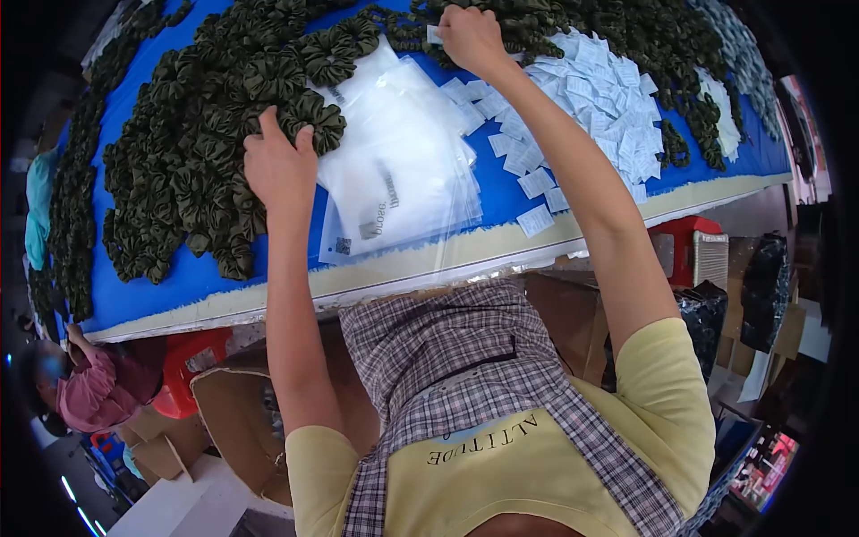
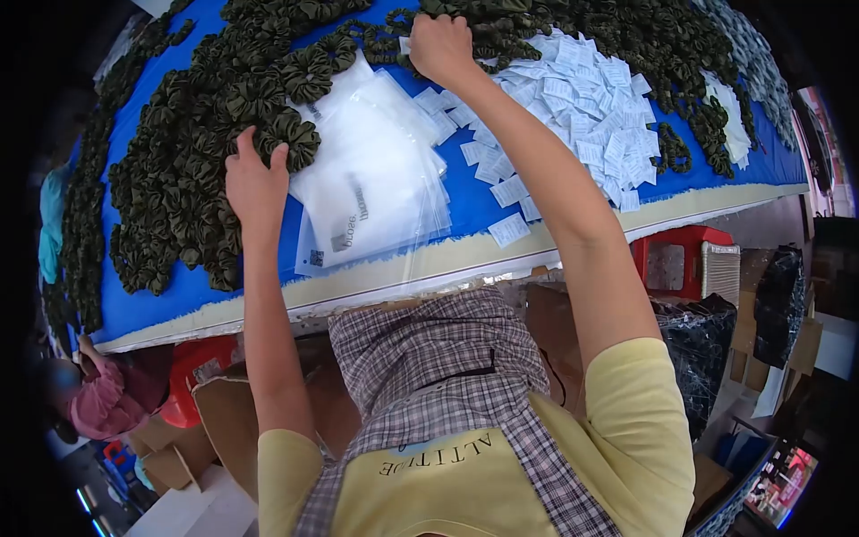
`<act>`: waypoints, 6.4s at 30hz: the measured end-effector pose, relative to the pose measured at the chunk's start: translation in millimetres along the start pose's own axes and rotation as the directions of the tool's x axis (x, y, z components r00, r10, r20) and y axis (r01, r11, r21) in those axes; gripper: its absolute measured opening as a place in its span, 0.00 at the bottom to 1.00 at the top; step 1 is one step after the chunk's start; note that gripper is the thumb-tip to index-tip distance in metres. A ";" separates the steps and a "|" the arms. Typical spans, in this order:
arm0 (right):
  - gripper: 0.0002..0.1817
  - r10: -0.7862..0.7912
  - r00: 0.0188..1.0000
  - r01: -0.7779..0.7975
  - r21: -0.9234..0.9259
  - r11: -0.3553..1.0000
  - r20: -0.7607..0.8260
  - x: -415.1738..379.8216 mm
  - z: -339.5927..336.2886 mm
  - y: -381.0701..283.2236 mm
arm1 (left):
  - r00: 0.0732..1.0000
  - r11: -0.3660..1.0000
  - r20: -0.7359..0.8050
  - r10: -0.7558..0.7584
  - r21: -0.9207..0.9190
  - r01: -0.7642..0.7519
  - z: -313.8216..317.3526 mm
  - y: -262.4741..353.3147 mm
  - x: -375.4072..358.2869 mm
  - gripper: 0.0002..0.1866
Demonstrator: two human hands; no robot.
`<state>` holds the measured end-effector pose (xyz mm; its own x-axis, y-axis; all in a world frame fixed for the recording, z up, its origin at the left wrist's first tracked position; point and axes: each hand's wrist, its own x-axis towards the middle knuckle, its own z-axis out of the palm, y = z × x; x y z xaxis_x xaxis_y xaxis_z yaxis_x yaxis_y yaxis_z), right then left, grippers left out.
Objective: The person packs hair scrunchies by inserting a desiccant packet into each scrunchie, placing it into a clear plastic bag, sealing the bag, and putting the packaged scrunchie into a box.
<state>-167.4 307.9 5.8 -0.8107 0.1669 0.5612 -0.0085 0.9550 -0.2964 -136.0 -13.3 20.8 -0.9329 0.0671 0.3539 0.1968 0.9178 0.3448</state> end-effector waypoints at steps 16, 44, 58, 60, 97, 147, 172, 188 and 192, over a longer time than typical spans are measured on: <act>0.17 -0.044 0.971 -0.161 0.785 0.599 0.233 -145.8 -131.8 -151.9 | 0.859 -0.281 0.503 0.101 -0.813 0.509 -54.2 42.0 -106.8 0.21; 0.08 0.312 0.770 -0.636 0.707 0.309 0.556 -199.6 -151.2 -93.3 | 0.948 0.704 0.201 0.247 -0.709 -0.033 -26.5 34.2 -159.2 0.07; 0.15 0.518 0.662 -0.588 0.804 -0.091 0.542 -210.9 -170.2 -48.9 | 0.955 0.681 0.069 0.288 -0.716 -0.154 -10.2 10.7 -178.7 0.04; 0.15 0.480 0.666 -0.573 0.803 -0.162 0.572 -211.5 -172.1 -52.2 | 0.973 0.597 0.065 0.224 -0.798 -0.084 -14.6 13.2 -175.4 0.03; 0.21 -0.028 0.482 -0.713 0.373 -0.594 0.876 -161.5 -86.8 -113.3 | 0.982 -0.201 -0.094 0.165 -0.978 -0.060 -278.5 -53.3 -6.7 0.06; 0.10 0.371 0.826 -0.541 0.417 0.730 0.424 -195.4 -137.3 -52.9 | 0.855 0.862 0.142 0.499 0.021 -0.507 15.0 -17.7 32.8 0.19; 0.04 0.169 0.877 -0.461 0.688 0.561 0.450 -238.7 -128.0 -117.4 | 0.717 -0.209 0.669 0.196 -0.686 0.697 -37.0 69.5 -199.3 0.32; 0.16 0.301 0.761 -0.648 0.647 0.403 0.574 -194.4 -132.9 -92.7 | 0.935 0.407 0.349 0.061 -0.864 0.296 -21.0 56.1 -161.6 0.18; 0.14 0.388 0.736 -0.669 0.504 0.547 0.556 -180.6 -112.2 -104.4 | 0.917 0.710 0.378 0.126 -0.680 0.183 -10.6 53.6 -157.9 0.14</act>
<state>45.6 205.6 22.1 -0.9248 0.3570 -0.1315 0.2427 0.2873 -0.9266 25.0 21.2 -7.4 -0.9450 0.3247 0.0392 0.1740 0.3977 0.9008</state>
